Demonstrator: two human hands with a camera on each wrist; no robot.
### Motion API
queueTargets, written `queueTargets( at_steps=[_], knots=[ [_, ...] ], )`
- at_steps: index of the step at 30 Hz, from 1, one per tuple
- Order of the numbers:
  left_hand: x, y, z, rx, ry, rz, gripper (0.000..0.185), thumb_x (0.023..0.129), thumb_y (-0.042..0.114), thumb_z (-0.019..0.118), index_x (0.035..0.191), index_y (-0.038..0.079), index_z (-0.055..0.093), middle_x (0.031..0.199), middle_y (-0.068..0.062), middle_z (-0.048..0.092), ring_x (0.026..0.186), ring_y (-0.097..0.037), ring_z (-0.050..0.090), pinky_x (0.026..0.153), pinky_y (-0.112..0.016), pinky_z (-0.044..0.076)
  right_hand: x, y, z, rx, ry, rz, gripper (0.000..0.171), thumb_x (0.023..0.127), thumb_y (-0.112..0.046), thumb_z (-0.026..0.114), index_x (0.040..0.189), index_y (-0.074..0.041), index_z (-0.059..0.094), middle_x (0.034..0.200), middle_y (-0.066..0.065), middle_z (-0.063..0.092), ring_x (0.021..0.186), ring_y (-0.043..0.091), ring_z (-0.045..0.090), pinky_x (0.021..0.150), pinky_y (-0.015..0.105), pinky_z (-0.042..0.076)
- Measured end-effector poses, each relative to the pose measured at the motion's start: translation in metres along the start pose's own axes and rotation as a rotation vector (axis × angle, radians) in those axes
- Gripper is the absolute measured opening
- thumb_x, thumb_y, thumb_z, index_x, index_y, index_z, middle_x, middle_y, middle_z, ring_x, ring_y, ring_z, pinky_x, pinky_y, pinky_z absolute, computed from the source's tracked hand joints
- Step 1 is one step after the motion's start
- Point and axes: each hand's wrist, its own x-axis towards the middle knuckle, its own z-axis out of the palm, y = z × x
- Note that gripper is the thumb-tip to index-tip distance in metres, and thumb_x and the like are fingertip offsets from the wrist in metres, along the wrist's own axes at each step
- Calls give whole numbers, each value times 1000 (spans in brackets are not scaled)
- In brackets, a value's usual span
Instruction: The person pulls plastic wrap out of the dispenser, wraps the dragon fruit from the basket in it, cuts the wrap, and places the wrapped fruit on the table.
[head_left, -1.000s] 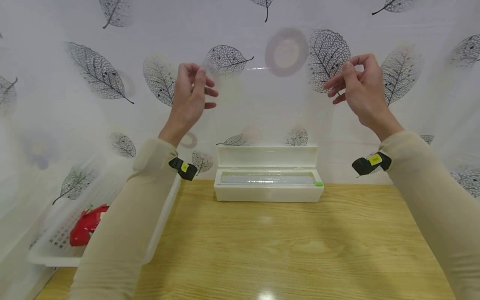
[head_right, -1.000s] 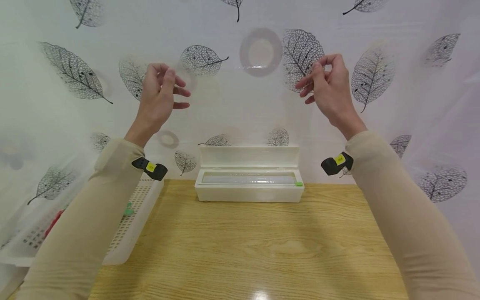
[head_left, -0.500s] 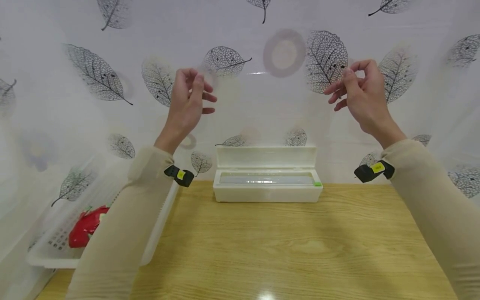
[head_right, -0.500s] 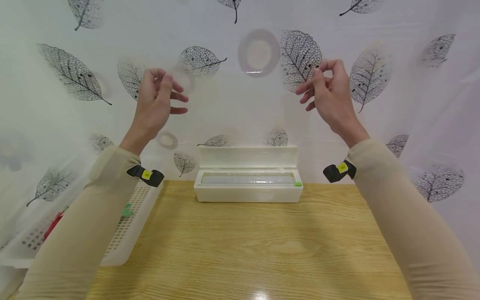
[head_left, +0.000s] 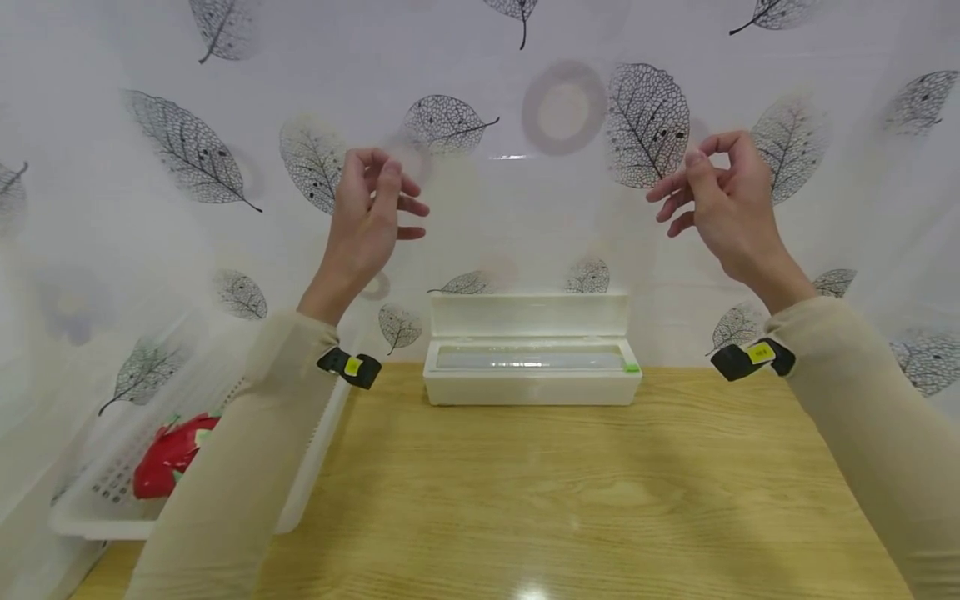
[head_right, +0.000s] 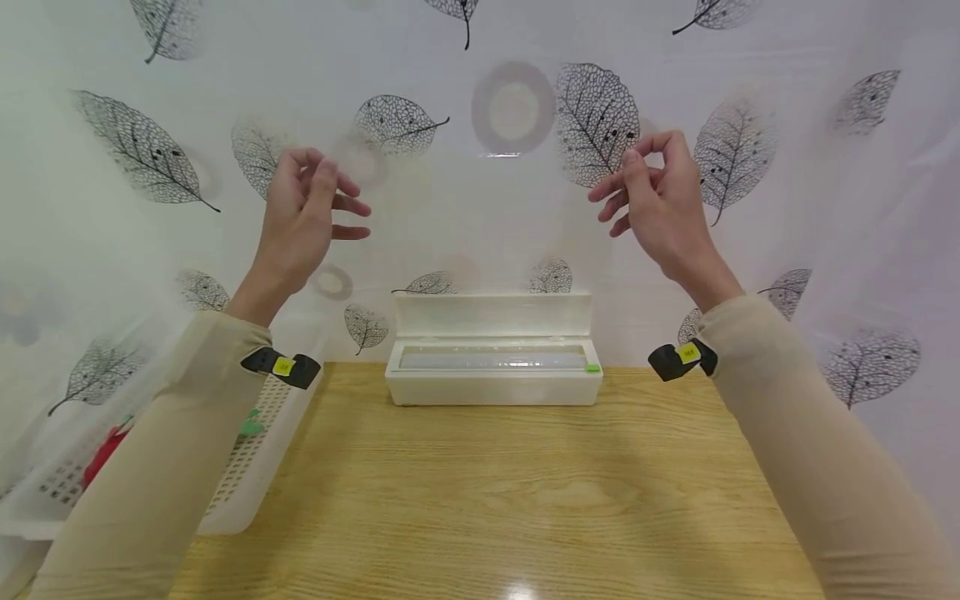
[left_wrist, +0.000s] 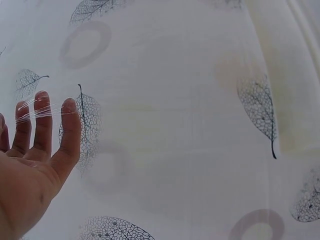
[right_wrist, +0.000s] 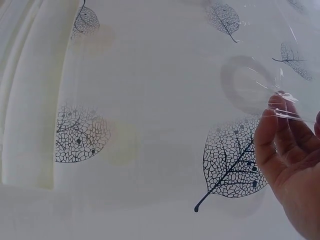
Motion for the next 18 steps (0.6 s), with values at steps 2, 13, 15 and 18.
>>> queueTargets(
  at_steps=[2, 13, 15, 18],
  knots=[
    [-1, 0, 0, -1, 1, 5, 16, 111, 32, 39, 119, 18, 42, 102, 0, 61, 92, -26, 70, 73, -31, 64, -2, -1, -1, -6, 2, -8, 13, 107, -21, 51, 114, -12, 44, 84, 2, 78, 60, 16, 68, 51, 23, 57],
    [-9, 2, -3, -6, -8, 6, 17, 110, 33, 41, 119, 19, 42, 101, -3, 62, 85, -19, 71, 70, -31, 64, -14, -3, -2, 43, -2, -34, 11, 107, -17, 50, 114, -10, 44, 83, 5, 77, 57, 18, 65, 48, 24, 55],
    [-12, 3, -5, -5, -16, 6, 17, 110, 33, 41, 119, 18, 42, 101, -2, 62, 84, -19, 71, 70, -31, 64, -18, -3, -2, 33, -5, -38, 11, 107, -17, 49, 113, -10, 44, 82, 4, 77, 56, 17, 64, 47, 23, 54],
    [-18, 3, -7, -6, -28, 11, 16, 110, 31, 41, 119, 18, 42, 99, -2, 62, 83, -19, 71, 69, -31, 64, -23, -4, -2, 29, -11, -42, 10, 107, -16, 49, 113, -10, 44, 81, 4, 77, 55, 17, 63, 46, 23, 53]
  ],
)
